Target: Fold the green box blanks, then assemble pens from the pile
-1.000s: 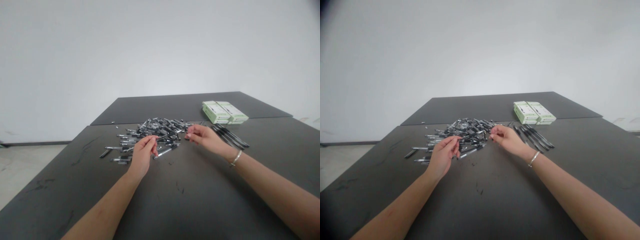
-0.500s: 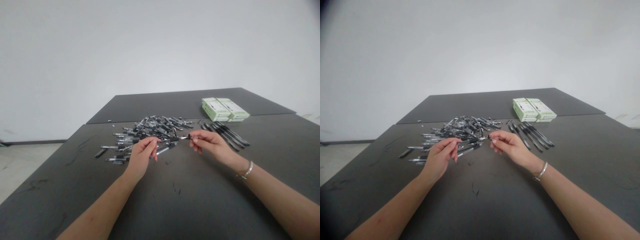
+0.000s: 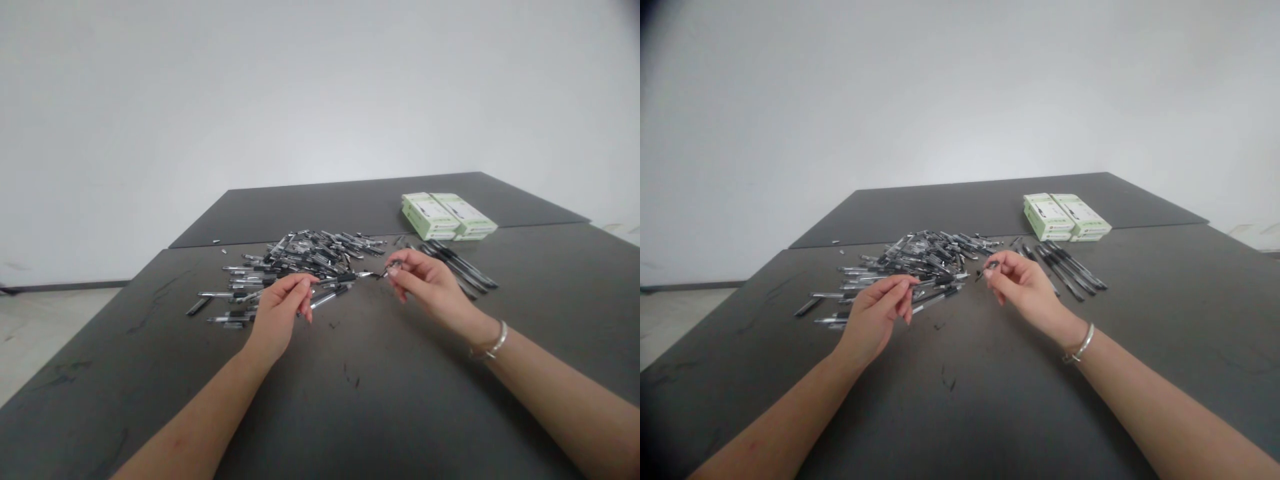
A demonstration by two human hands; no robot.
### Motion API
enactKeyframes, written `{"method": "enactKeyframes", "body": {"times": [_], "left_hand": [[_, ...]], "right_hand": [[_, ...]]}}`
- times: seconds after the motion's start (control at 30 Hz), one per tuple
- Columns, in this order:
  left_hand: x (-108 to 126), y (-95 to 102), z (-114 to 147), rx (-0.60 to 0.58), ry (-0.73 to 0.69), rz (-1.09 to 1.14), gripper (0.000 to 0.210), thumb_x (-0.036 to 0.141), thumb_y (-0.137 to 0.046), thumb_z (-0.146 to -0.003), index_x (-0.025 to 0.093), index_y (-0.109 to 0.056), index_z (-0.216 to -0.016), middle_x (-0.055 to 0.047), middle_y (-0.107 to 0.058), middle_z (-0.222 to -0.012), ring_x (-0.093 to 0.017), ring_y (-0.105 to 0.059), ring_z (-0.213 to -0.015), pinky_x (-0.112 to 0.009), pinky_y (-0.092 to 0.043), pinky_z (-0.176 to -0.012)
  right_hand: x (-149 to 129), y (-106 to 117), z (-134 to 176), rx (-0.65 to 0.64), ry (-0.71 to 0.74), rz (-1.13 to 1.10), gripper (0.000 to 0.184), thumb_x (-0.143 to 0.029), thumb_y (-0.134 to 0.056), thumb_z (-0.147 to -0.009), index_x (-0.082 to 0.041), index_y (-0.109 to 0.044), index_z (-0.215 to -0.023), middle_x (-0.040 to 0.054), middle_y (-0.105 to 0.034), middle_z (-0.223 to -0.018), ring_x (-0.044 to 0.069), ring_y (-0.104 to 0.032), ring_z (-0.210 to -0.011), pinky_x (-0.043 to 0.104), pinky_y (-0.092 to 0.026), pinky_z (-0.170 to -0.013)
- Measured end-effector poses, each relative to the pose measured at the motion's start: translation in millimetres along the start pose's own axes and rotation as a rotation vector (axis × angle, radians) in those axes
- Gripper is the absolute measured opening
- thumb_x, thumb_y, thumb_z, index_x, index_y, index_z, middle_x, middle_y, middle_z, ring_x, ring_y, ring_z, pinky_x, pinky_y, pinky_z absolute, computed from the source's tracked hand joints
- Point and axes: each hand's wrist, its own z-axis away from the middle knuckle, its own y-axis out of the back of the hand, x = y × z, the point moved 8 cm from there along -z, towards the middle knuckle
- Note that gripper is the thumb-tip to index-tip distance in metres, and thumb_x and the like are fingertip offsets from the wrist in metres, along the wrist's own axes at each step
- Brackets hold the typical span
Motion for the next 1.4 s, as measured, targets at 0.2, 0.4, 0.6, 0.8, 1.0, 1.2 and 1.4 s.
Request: {"method": "enactKeyframes", "body": {"times": [0.2,0.4,0.6,0.8,1.0,1.2,1.4], "left_hand": [[0.0,0.0,0.5,-0.003,0.005,-0.005,0.015,0.029,-0.065,-0.080,0.016,-0.072,-0.085,0.003,-0.048,-0.056,-0.007,-0.043,-0.045,-0.022,-0.044,-0.042],[-0.4,-0.8,0.6,-0.014,0.008,-0.018,0.017,0.030,-0.065,-0.079,0.017,-0.072,-0.087,0.004,-0.047,-0.055,-0.007,-0.043,-0.044,-0.022,-0.044,-0.043],[-0.3,-2.6,0.8,-0.019,0.010,-0.026,0.017,0.031,-0.065,-0.079,0.017,-0.072,-0.086,0.003,-0.049,-0.056,-0.007,-0.043,-0.044,-0.022,-0.044,-0.043],[-1.8,-2.8,0.4,-0.031,0.013,-0.024,0.017,0.031,-0.065,-0.080,0.017,-0.072,-0.086,0.004,-0.048,-0.056,-0.007,-0.043,-0.044,-0.022,-0.044,-0.043],[-2.7,-1.6,0.2,-0.025,0.014,-0.022,0.018,0.032,-0.066,-0.078,0.017,-0.072,-0.086,0.003,-0.048,-0.056,-0.007,-0.044,-0.044,-0.022,-0.044,-0.043],[-2.3,-2.2,-0.2,-0.046,0.001,-0.033,0.016,0.031,-0.064,-0.081,0.018,-0.072,-0.086,0.003,-0.048,-0.056,-0.008,-0.044,-0.045,-0.022,-0.044,-0.043],[-3.3,-3.6,0.2,-0.078,-0.010,-0.055,0.016,0.030,-0.063,-0.082,0.018,-0.071,-0.088,0.004,-0.048,-0.055,-0.008,-0.044,-0.045,-0.022,-0.045,-0.043]], "right_hand": [[1.2,-5.3,2.5,-0.042,-0.054,-0.173,0.018,-0.034,-0.065,-0.082,-0.020,-0.057,-0.091,0.0047,-0.069,-0.080,0.013,-0.059,-0.062,0.024,-0.046,-0.051],[-0.8,-11.2,5.0,-0.096,-0.051,-0.193,0.020,-0.032,-0.067,-0.082,-0.020,-0.066,-0.097,0.0072,-0.073,-0.089,0.014,-0.064,-0.068,0.025,-0.050,-0.055],[2.1,-15.6,6.7,-0.159,-0.027,-0.153,0.023,-0.031,-0.065,-0.084,-0.021,-0.068,-0.105,0.0079,-0.073,-0.096,0.015,-0.066,-0.074,0.027,-0.053,-0.059],[0.9,-17.5,7.0,-0.175,-0.015,-0.128,0.023,-0.031,-0.064,-0.085,-0.021,-0.067,-0.106,0.0080,-0.073,-0.097,0.015,-0.066,-0.075,0.026,-0.053,-0.060],[-0.7,-11.7,5.7,-0.113,-0.024,-0.105,0.023,-0.034,-0.065,-0.084,-0.021,-0.069,-0.102,0.0072,-0.074,-0.090,0.015,-0.066,-0.071,0.026,-0.053,-0.058],[-2.6,-14.4,6.3,-0.143,-0.007,-0.058,0.024,-0.035,-0.065,-0.084,-0.021,-0.068,-0.103,0.0075,-0.074,-0.092,0.016,-0.067,-0.073,0.027,-0.053,-0.058],[-3.2,-17.5,8.1,-0.150,0.011,0.026,0.023,-0.033,-0.063,-0.086,-0.020,-0.067,-0.105,0.0074,-0.074,-0.092,0.014,-0.066,-0.072,0.026,-0.052,-0.058]]}}
